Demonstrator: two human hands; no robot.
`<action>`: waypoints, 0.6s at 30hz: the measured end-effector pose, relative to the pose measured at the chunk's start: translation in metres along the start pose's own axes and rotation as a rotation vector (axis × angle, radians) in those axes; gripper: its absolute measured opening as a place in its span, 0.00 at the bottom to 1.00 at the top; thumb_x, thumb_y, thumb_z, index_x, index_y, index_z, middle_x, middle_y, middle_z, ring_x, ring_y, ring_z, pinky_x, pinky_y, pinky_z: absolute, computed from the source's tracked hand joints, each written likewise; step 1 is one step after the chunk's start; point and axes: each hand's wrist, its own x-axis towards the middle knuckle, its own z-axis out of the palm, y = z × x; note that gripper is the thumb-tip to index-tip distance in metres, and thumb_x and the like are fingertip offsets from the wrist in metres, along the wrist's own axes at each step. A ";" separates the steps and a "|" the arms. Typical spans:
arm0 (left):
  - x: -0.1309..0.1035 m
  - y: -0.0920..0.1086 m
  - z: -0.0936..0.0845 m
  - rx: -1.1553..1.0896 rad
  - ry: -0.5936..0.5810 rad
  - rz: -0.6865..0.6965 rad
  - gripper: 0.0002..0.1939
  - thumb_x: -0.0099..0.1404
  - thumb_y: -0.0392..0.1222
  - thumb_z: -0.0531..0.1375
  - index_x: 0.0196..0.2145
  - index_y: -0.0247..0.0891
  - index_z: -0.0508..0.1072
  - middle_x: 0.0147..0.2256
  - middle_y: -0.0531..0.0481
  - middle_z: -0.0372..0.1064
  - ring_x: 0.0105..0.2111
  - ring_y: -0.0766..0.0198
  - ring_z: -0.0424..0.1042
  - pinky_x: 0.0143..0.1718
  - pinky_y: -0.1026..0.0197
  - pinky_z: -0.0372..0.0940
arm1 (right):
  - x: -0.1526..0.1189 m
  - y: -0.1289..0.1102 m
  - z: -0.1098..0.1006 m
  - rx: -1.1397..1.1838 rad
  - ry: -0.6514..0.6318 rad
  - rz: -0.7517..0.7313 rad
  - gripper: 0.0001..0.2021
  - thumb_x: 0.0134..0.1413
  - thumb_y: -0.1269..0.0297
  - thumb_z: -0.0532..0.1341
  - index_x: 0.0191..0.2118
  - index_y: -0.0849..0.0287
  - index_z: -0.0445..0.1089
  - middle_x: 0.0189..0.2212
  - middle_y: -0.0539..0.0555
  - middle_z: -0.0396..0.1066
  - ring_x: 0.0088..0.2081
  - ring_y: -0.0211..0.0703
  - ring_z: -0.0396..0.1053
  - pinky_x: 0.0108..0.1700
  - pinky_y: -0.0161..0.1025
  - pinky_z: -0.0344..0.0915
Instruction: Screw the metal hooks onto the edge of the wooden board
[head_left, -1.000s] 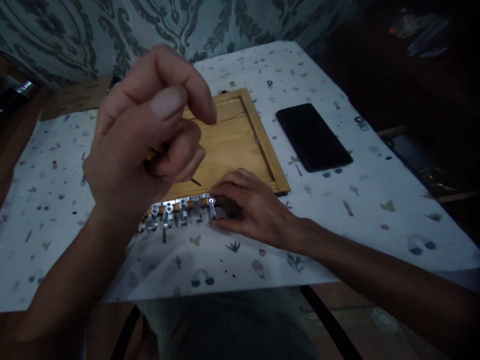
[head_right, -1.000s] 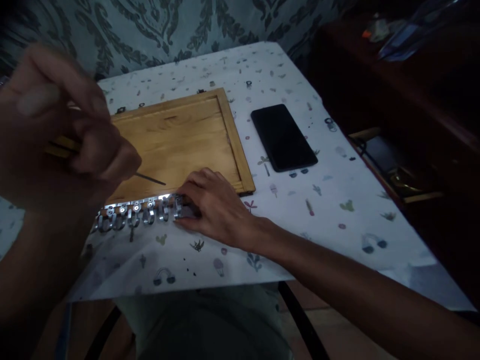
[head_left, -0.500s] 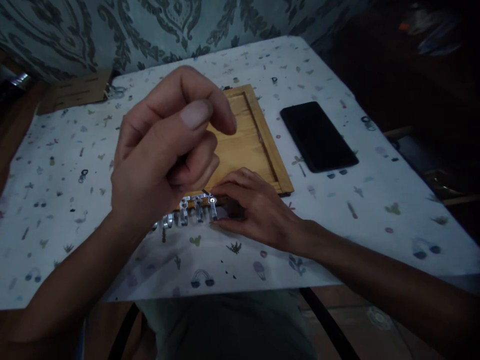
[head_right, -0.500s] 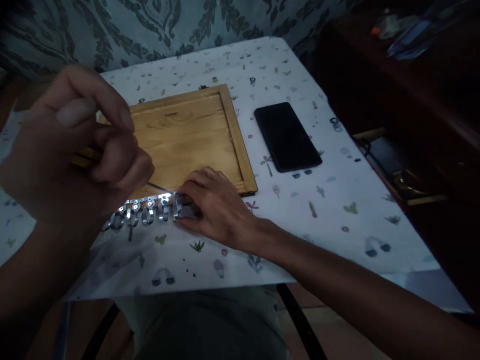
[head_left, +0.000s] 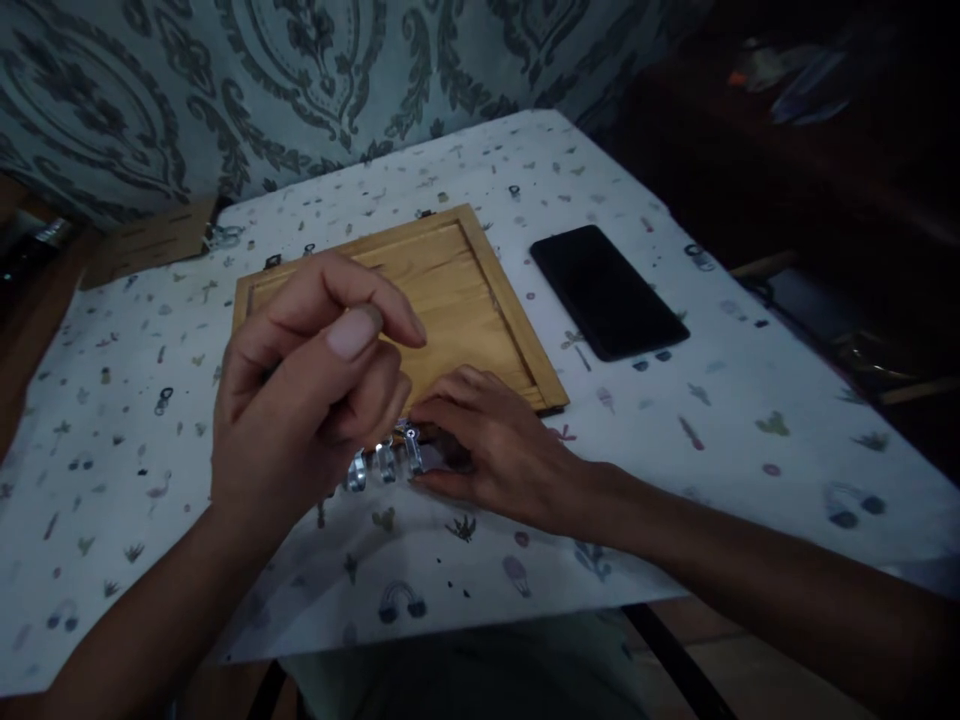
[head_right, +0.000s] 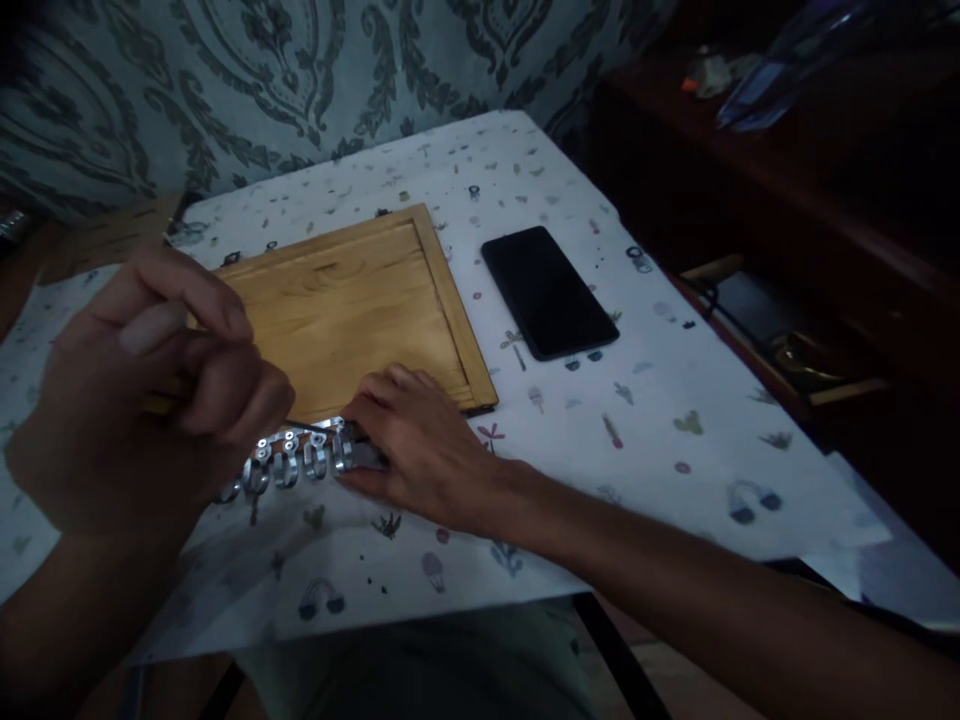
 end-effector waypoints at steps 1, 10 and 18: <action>0.000 0.000 0.001 -0.002 0.014 -0.007 0.12 0.69 0.34 0.55 0.32 0.35 0.78 0.14 0.60 0.44 0.12 0.76 0.42 0.13 0.69 0.45 | 0.000 0.000 0.001 -0.002 0.007 -0.007 0.18 0.54 0.57 0.68 0.46 0.64 0.72 0.40 0.58 0.71 0.42 0.50 0.64 0.43 0.47 0.63; 0.000 -0.010 -0.002 -0.029 0.027 0.064 0.12 0.69 0.34 0.55 0.32 0.33 0.78 0.14 0.60 0.44 0.11 0.76 0.42 0.12 0.69 0.44 | 0.000 0.000 0.001 -0.002 -0.001 -0.009 0.20 0.54 0.56 0.68 0.46 0.66 0.73 0.40 0.59 0.72 0.43 0.52 0.65 0.45 0.48 0.63; 0.000 -0.006 0.004 0.023 -0.007 0.020 0.09 0.67 0.35 0.58 0.33 0.36 0.78 0.13 0.61 0.44 0.11 0.75 0.42 0.13 0.67 0.43 | 0.000 0.000 -0.001 0.017 -0.016 0.006 0.20 0.54 0.57 0.69 0.46 0.67 0.73 0.40 0.60 0.71 0.43 0.52 0.64 0.45 0.48 0.62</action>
